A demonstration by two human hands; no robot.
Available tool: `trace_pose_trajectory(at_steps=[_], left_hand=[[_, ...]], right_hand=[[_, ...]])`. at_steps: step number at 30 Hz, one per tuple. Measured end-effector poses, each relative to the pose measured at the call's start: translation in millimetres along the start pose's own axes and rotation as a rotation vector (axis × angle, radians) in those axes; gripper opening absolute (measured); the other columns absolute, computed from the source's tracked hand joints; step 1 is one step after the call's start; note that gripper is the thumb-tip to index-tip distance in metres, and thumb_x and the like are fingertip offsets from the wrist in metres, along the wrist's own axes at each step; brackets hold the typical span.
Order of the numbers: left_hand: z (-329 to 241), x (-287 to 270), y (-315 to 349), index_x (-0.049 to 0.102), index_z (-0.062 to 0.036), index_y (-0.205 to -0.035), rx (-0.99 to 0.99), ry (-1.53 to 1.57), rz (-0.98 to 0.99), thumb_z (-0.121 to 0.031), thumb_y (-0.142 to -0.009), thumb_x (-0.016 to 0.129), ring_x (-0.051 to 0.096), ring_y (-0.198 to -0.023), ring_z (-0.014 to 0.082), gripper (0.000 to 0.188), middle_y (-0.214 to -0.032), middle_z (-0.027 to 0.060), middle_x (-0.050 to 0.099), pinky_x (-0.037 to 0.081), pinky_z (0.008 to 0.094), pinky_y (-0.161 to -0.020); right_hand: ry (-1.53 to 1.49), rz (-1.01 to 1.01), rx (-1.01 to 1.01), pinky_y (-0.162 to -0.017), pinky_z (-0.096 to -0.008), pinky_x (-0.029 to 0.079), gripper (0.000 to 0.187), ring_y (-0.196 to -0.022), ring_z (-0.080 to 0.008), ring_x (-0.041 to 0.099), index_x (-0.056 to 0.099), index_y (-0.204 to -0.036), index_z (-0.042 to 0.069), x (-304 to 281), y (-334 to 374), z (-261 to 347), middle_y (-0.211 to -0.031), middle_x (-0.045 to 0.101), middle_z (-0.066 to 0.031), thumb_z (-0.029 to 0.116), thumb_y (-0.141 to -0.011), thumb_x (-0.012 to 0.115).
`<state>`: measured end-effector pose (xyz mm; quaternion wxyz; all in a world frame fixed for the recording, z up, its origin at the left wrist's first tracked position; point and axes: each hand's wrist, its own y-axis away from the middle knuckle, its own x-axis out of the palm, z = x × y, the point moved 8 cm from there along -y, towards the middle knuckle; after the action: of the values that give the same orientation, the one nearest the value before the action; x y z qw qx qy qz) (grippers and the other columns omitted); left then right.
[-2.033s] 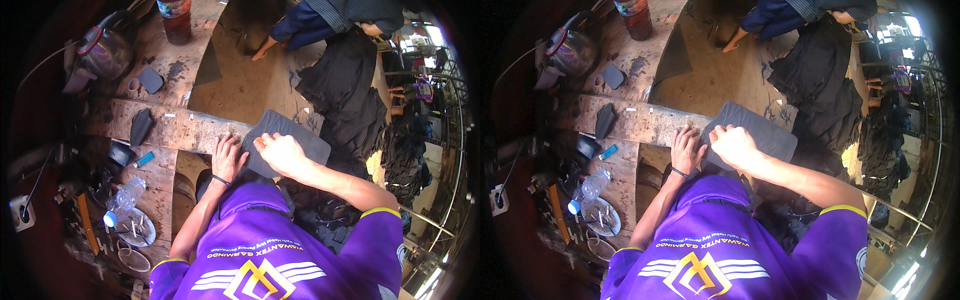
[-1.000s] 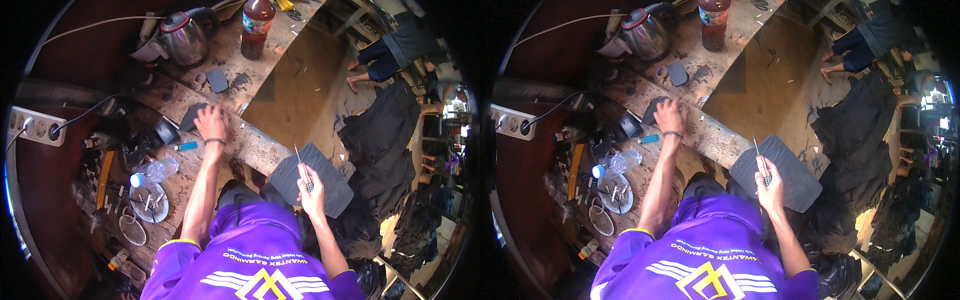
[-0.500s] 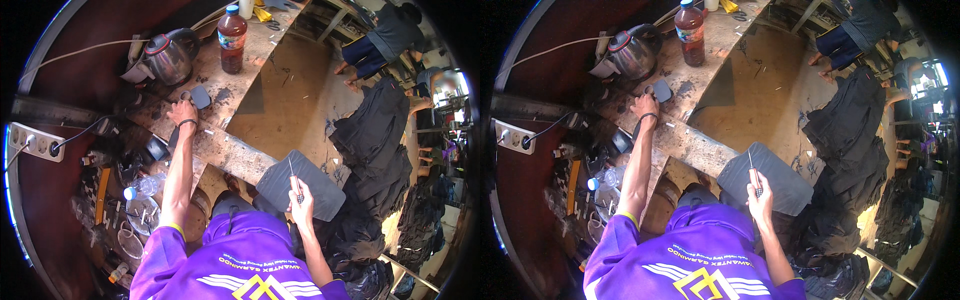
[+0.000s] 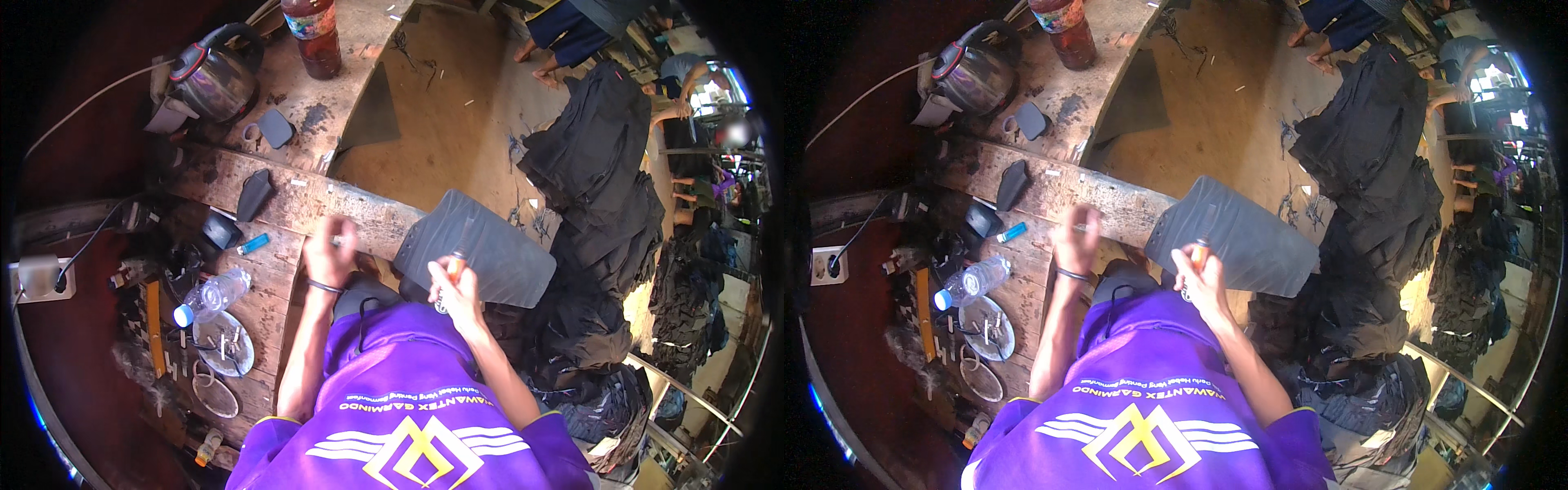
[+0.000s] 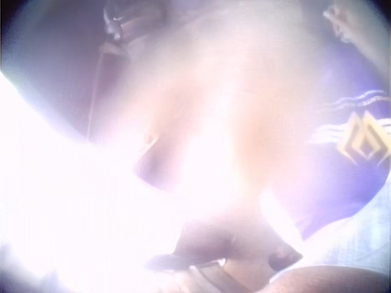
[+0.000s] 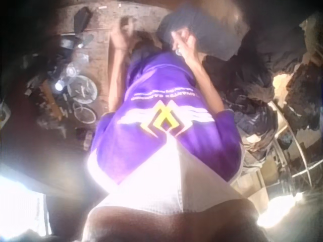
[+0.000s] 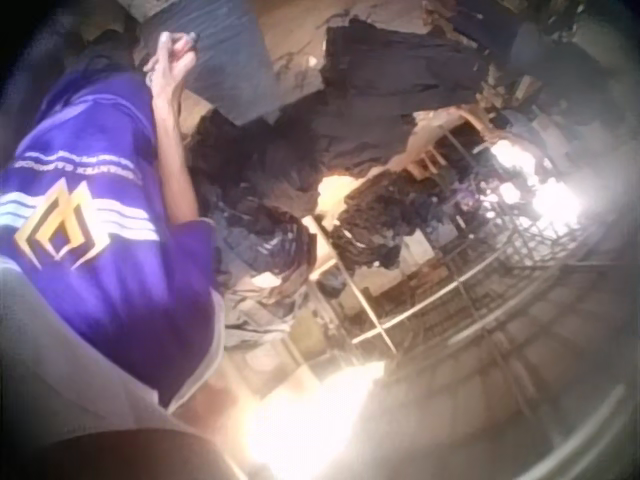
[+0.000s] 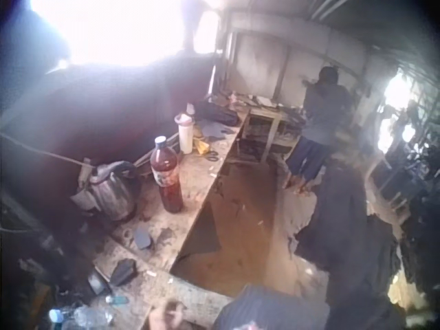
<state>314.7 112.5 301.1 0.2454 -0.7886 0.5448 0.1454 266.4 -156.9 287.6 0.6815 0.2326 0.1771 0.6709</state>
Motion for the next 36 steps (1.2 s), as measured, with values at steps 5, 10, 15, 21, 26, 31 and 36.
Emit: trace_pose_trajectory(at_steps=[5, 10, 15, 21, 26, 31, 36], left_hand=[[-34, 86, 72, 0.069, -0.0052, -0.105, 0.126, 0.082, 0.616, -0.008, -0.087, 0.075, 0.067, -0.080, 0.0328, 0.019, -0.087, 0.0140, 0.068, 0.056, 0.0416, -0.073], [-24, 75, 78, 0.068, -0.0057, -0.105, 0.212, 0.151, 0.545, -0.008, -0.088, 0.073, 0.067, -0.086, 0.0309, 0.018, -0.088, 0.0115, 0.069, 0.056, 0.0409, -0.076], [-24, 77, 77, 0.069, -0.0059, -0.109, 0.311, 0.142, 0.622, -0.012, -0.087, 0.075, 0.067, -0.088, 0.0300, 0.023, -0.093, 0.0105, 0.069, 0.056, 0.0406, -0.079], [-6, 74, 60, 0.070, -0.0149, -0.114, 0.299, -0.176, 0.392, -0.029, -0.080, 0.083, 0.058, -0.107, 0.0292, 0.040, -0.111, 0.0056, 0.065, 0.046, 0.0421, -0.094], [-6, 78, 62, 0.070, -0.0182, -0.115, 0.293, -0.230, 0.405, -0.030, -0.080, 0.082, 0.055, -0.111, 0.0278, 0.039, -0.112, 0.0035, 0.065, 0.043, 0.0428, -0.095], [-2, 79, 63, 0.070, -0.0186, -0.114, 0.263, -0.210, 0.397, -0.031, -0.081, 0.081, 0.056, -0.111, 0.0278, 0.037, -0.111, 0.0028, 0.065, 0.042, 0.0438, -0.094], [4, 89, 69, 0.071, -0.0170, -0.108, 0.232, -0.250, 0.400, -0.033, -0.082, 0.078, 0.058, -0.106, 0.0271, 0.031, -0.104, 0.0035, 0.067, 0.039, 0.0447, -0.093]], right_hand=[[0.061, 0.097, 0.120, -0.050, -0.0259, 0.050, 0.028, -0.054, -0.0090, 0.058, 0.065, -0.117, -0.002, 19, -23, -28, -0.072, 0.060, -0.0016, 0.020, -0.100, 0.069], [0.221, 0.193, 0.078, -0.050, -0.0249, 0.049, 0.026, -0.054, -0.0089, 0.058, 0.067, -0.110, -0.003, 15, -24, -27, -0.078, 0.067, -0.0059, 0.020, -0.100, 0.069], [0.234, 0.188, 0.020, -0.048, -0.0251, 0.047, 0.024, -0.053, -0.0075, 0.058, 0.068, -0.103, -0.002, 12, -25, -32, -0.079, 0.071, -0.0065, 0.021, -0.099, 0.069], [0.310, 0.054, -0.153, -0.048, -0.0260, 0.046, 0.023, -0.052, -0.0072, 0.058, 0.069, -0.102, 0.001, 14, -42, -33, -0.078, 0.072, -0.0054, 0.023, -0.099, 0.070], [0.451, -0.007, -0.098, -0.054, -0.0294, 0.051, 0.022, -0.057, -0.0113, 0.064, 0.069, -0.100, 0.001, 16, -47, -36, -0.077, 0.074, -0.0068, 0.024, -0.098, 0.071], [0.570, -0.063, -0.166, -0.069, -0.0344, 0.057, 0.024, -0.072, -0.0199, 0.073, 0.069, -0.100, 0.002, 20, -47, -33, -0.078, 0.075, -0.0087, 0.026, -0.095, 0.073], [0.554, -0.070, -0.201, -0.056, -0.0298, 0.051, 0.026, -0.059, -0.0108, 0.063, 0.066, -0.094, 0.003, 24, -56, -31, -0.074, 0.070, -0.0034, 0.027, -0.095, 0.075]])
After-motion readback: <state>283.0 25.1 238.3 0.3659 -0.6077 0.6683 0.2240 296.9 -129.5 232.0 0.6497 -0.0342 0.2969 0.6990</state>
